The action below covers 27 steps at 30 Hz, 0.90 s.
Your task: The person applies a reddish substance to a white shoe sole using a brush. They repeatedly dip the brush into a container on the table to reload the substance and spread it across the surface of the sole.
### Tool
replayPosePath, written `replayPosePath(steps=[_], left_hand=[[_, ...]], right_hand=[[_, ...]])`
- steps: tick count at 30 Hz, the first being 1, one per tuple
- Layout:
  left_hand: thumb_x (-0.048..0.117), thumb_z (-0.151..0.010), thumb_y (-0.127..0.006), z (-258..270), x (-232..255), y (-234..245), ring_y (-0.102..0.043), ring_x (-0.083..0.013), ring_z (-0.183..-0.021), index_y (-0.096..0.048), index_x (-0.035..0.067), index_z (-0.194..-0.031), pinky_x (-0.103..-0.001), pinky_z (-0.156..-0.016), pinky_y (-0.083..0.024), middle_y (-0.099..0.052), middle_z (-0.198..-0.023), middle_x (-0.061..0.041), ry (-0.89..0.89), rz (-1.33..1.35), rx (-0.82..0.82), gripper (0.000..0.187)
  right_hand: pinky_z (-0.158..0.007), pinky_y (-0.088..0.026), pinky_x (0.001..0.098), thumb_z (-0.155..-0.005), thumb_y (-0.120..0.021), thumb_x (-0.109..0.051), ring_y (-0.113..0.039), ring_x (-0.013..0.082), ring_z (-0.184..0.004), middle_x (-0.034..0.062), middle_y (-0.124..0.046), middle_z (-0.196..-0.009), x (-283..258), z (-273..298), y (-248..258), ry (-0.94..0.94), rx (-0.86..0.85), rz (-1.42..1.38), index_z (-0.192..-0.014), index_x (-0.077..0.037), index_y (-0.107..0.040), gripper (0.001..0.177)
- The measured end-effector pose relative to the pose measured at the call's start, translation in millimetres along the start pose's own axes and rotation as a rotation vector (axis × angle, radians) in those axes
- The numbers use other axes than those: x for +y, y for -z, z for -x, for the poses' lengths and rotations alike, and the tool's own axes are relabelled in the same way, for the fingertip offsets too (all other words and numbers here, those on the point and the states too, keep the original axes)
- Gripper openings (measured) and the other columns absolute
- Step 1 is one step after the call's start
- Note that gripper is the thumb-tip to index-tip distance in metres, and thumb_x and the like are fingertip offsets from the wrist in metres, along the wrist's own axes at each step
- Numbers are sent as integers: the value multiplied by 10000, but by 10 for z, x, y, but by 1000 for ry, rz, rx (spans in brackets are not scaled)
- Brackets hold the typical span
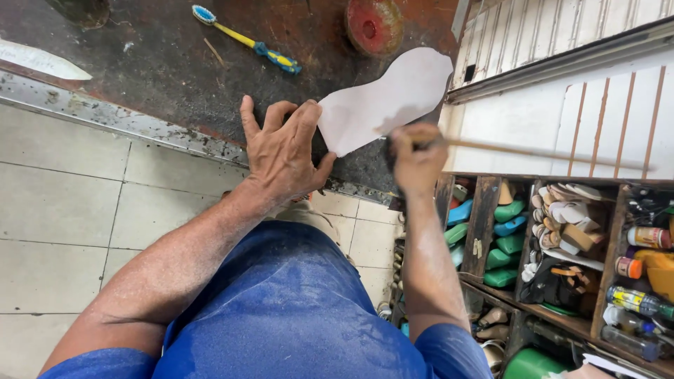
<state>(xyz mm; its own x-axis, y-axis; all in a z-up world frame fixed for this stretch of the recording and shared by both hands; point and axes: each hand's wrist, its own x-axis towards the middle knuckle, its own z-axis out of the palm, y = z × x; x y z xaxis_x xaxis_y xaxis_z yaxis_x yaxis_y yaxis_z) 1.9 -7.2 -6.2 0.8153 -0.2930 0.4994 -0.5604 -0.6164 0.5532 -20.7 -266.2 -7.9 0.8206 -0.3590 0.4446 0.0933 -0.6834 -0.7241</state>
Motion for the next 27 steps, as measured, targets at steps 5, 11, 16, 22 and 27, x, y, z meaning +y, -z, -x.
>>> replayPosePath(steps=[5, 11, 16, 22, 27], left_hand=[[331, -815, -801, -8, 0, 21, -519, -375, -1141, -500, 47, -1396, -849, -1023, -169, -652, -1308, -152, 0, -3, 5, 714], [335, -840, -784, 8, -11, 12, -514, -376, -1150, -510, 39, -1391, -856, -1024, -167, -653, -1307, -151, -8, 9, 2, 683], [328, -879, -744, -22, -5, 35, -511, -378, -1155, -509, 37, -1380, -862, -1031, -173, -654, -1299, -163, -13, 24, 1, 625], [338, -857, -764, 5, -4, 34, -515, -382, -1162, -508, 35, -1388, -870, -1022, -163, -651, -1307, -164, -24, 16, 10, 663], [361, -893, -733, 9, -7, 45, -503, -380, -1191, -469, 52, -1423, -878, -1050, -179, -627, -1338, -165, -7, -14, -40, 668]], right_hand=[[-744, -526, 349, -851, -849, -38, -713, 270, -722, 137, -727, -798, 38, 136, -70, 59, 72, 32, -856, -80, -713, 142], [-793, -524, 363, -838, -864, -64, -715, 281, -789, 132, -730, -826, 84, 50, 17, -4, 99, 100, -920, -97, -711, 177], [-825, -519, 346, -886, -813, -67, -720, 305, -792, 133, -734, -793, -172, 187, -151, 82, 18, 75, -804, -89, -732, 117], [-541, -535, 289, -893, -818, 49, -636, 186, -488, 128, -678, -715, 24, -313, -186, -12, 12, -190, -977, -24, -644, 207], [-680, -530, 314, -813, -857, -31, -712, 254, -698, 131, -714, -755, -319, 153, -374, 108, -134, -170, -819, -60, -722, 139]])
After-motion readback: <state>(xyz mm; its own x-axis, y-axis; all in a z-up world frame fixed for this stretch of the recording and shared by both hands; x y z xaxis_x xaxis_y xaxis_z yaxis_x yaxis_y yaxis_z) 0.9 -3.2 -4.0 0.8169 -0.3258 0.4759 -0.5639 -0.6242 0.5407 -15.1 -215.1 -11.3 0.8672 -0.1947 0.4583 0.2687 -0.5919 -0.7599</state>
